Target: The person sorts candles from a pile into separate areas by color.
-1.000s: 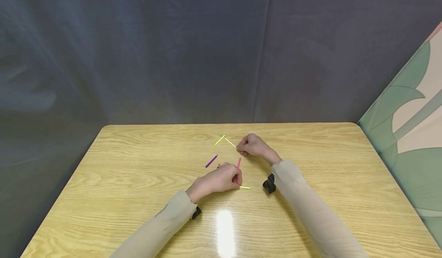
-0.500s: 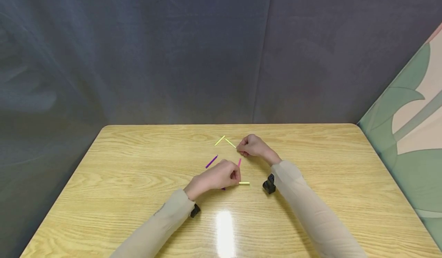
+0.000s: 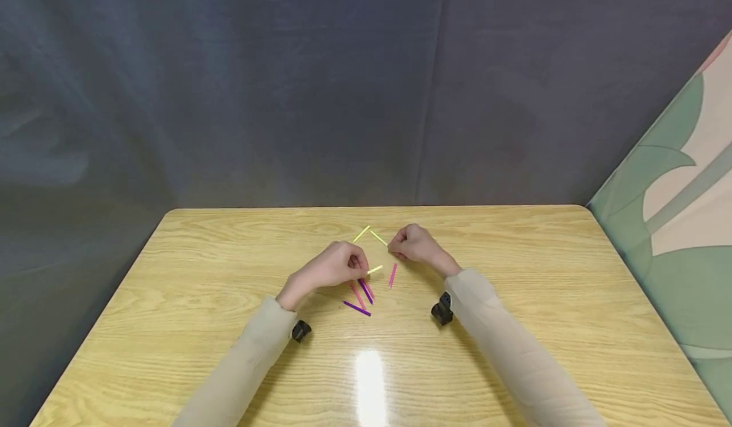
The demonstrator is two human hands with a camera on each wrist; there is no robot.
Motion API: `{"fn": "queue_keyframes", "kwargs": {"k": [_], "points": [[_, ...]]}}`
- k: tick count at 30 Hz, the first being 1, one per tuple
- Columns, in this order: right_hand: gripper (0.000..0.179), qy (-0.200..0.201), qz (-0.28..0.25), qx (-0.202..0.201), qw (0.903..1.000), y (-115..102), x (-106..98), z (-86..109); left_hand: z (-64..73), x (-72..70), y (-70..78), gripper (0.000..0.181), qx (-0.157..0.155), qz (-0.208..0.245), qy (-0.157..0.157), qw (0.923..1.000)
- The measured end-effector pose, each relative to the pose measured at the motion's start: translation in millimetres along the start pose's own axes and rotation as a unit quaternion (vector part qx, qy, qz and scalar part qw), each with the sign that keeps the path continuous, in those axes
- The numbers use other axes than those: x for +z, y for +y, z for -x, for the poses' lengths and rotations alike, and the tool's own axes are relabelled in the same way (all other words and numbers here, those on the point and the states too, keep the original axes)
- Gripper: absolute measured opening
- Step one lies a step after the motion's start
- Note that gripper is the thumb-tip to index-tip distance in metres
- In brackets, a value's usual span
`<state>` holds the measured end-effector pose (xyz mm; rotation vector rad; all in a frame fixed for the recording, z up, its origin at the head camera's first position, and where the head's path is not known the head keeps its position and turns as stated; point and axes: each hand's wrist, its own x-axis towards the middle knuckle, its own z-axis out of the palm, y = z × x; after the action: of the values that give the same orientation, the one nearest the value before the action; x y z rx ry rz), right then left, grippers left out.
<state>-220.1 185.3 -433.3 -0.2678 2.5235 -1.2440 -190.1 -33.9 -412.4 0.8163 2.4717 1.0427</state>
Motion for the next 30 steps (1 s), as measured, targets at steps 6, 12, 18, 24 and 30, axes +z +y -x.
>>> {"fn": "queue_keyframes", "kwargs": {"k": [6, 12, 18, 24, 30], "points": [[0.016, 0.026, -0.003, 0.003, 0.9997, -2, 3, 2.6, 1.0, -17.4, -7.1, 0.011, -0.02, -0.033, 0.048, 0.9981], [0.013, 0.035, -0.001, 0.005, 0.9994, -8, 6, 5.1, -2.5, -22.1, -15.2, 0.012, -0.034, -0.048, 0.063, 0.9963], [0.013, 0.024, 0.001, 0.001, 0.9997, -10, 5, 8.3, -6.5, -25.5, -22.6, 0.013, -0.057, -0.035, 0.063, 0.9958], [0.015, 0.01, -0.009, 0.012, 0.9998, -7, 5, 10.4, -10.8, -25.4, -28.3, 0.016, -0.071, -0.032, 0.066, 0.9948], [0.016, 0.005, -0.007, 0.009, 0.9999, -10, 6, 13.1, -14.9, -25.8, -31.1, 0.016, -0.079, -0.035, 0.071, 0.9937]]}}
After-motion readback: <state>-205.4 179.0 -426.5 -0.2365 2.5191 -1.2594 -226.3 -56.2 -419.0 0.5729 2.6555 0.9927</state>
